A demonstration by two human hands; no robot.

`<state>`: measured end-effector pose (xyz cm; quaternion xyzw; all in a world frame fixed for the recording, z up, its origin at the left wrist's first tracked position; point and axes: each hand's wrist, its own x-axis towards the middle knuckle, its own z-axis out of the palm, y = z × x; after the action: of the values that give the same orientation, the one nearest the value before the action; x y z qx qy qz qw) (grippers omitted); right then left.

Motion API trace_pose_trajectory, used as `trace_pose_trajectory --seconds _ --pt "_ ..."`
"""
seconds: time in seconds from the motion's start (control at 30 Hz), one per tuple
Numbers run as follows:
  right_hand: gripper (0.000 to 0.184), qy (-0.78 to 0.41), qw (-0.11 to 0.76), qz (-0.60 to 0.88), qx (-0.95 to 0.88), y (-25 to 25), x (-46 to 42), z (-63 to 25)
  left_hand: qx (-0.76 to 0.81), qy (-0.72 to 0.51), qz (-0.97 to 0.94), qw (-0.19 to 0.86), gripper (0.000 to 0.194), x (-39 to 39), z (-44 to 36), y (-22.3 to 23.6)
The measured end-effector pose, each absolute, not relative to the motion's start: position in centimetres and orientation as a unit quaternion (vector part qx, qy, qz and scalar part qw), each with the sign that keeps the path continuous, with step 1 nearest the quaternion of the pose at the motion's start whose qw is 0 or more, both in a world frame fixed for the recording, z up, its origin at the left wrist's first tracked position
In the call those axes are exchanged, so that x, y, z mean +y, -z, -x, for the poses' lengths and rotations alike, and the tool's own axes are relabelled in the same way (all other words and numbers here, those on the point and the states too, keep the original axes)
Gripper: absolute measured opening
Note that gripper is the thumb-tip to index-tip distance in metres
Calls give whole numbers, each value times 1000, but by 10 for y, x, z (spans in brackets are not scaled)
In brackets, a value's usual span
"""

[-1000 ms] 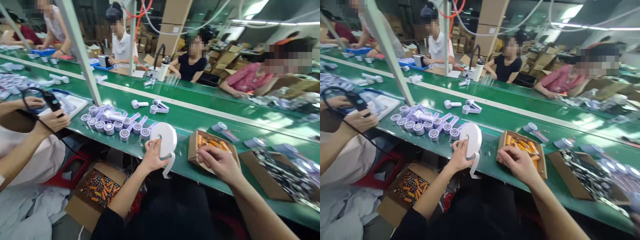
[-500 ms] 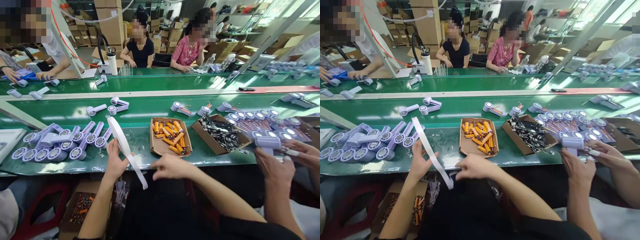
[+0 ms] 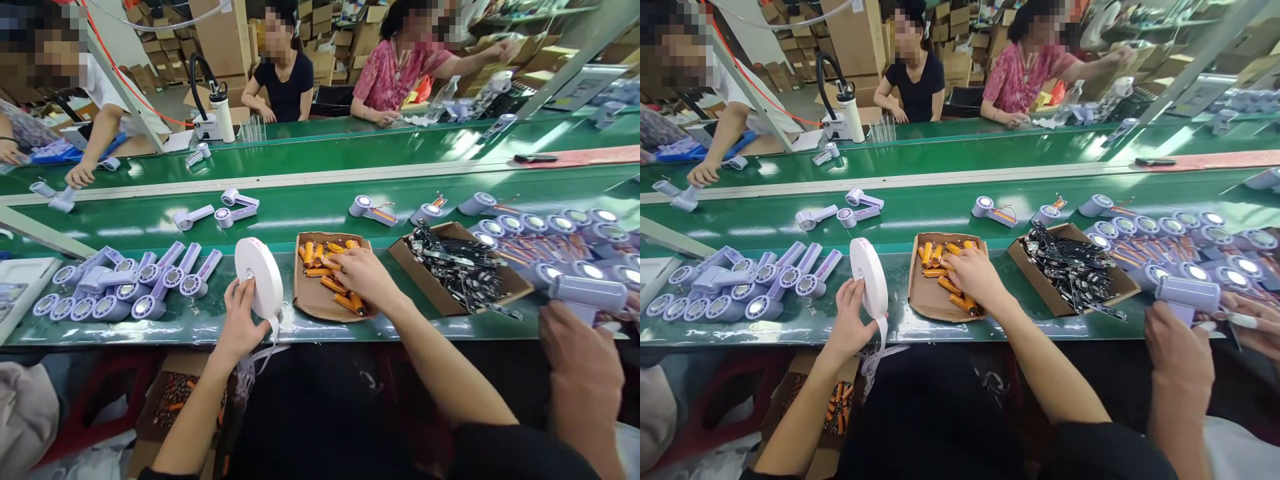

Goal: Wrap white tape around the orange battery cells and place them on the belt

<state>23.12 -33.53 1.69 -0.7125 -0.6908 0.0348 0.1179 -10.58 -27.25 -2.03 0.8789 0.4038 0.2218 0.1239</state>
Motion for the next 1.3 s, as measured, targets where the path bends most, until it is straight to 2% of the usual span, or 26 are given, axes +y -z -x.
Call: trace_pose_trajectory --seconds 0.1,0.17,0.23,0.27,0.3,0.4,0.47,0.53,0.6,0.73,0.8,0.83,0.97,1.03,1.13,1.23,1.3 --pt "22 -84 379 698 -602 1 -349 -245 388 -210 -890 117 82 -278 108 18" --pt "27 -140 545 667 -489 11 -352 -248 377 -207 -896 112 83 -279 108 16" --pt "30 -179 620 639 -419 14 -350 -249 371 -206 -899 107 83 -280 105 15" --pt "32 -186 610 637 -433 14 -349 -249 370 -204 -901 103 82 -280 104 15" --pt "35 -186 565 641 -485 11 -348 -248 368 -201 -902 100 82 -279 102 15" --pt "43 -113 317 639 -692 1 -346 -240 362 -197 -907 93 83 -280 97 15" --pt "39 -31 179 609 -772 -3 -345 -230 355 -202 -909 89 83 -281 94 16" --pt "27 40 116 575 -809 -3 -338 -218 350 -205 -910 85 83 -283 92 17" --pt "23 85 89 535 -836 1 -327 -207 347 -201 -912 82 84 -284 89 18" --pt "17 80 50 465 -880 7 -299 -198 336 -196 -918 73 88 -284 84 19" --pt "15 16 69 447 -892 4 -294 -203 332 -202 -919 61 87 -284 84 16" --pt "16 -25 107 454 -884 0 -296 -206 330 -207 -920 51 85 -284 86 14" --pt "26 -228 376 550 -711 -23 -327 -217 306 -226 -925 -5 70 -288 93 1" --pt "38 -342 463 559 -597 -34 -349 -214 297 -231 -926 -26 66 -291 96 -7" --pt "44 -429 501 540 -522 -44 -373 -200 300 -223 -926 -52 63 -295 99 -16" --pt "35 -402 507 544 -535 -43 -382 -185 295 -211 -929 -70 63 -298 99 -22" --pt "38 -404 527 528 -530 -39 -383 -180 291 -205 -931 -77 63 -299 100 -24"
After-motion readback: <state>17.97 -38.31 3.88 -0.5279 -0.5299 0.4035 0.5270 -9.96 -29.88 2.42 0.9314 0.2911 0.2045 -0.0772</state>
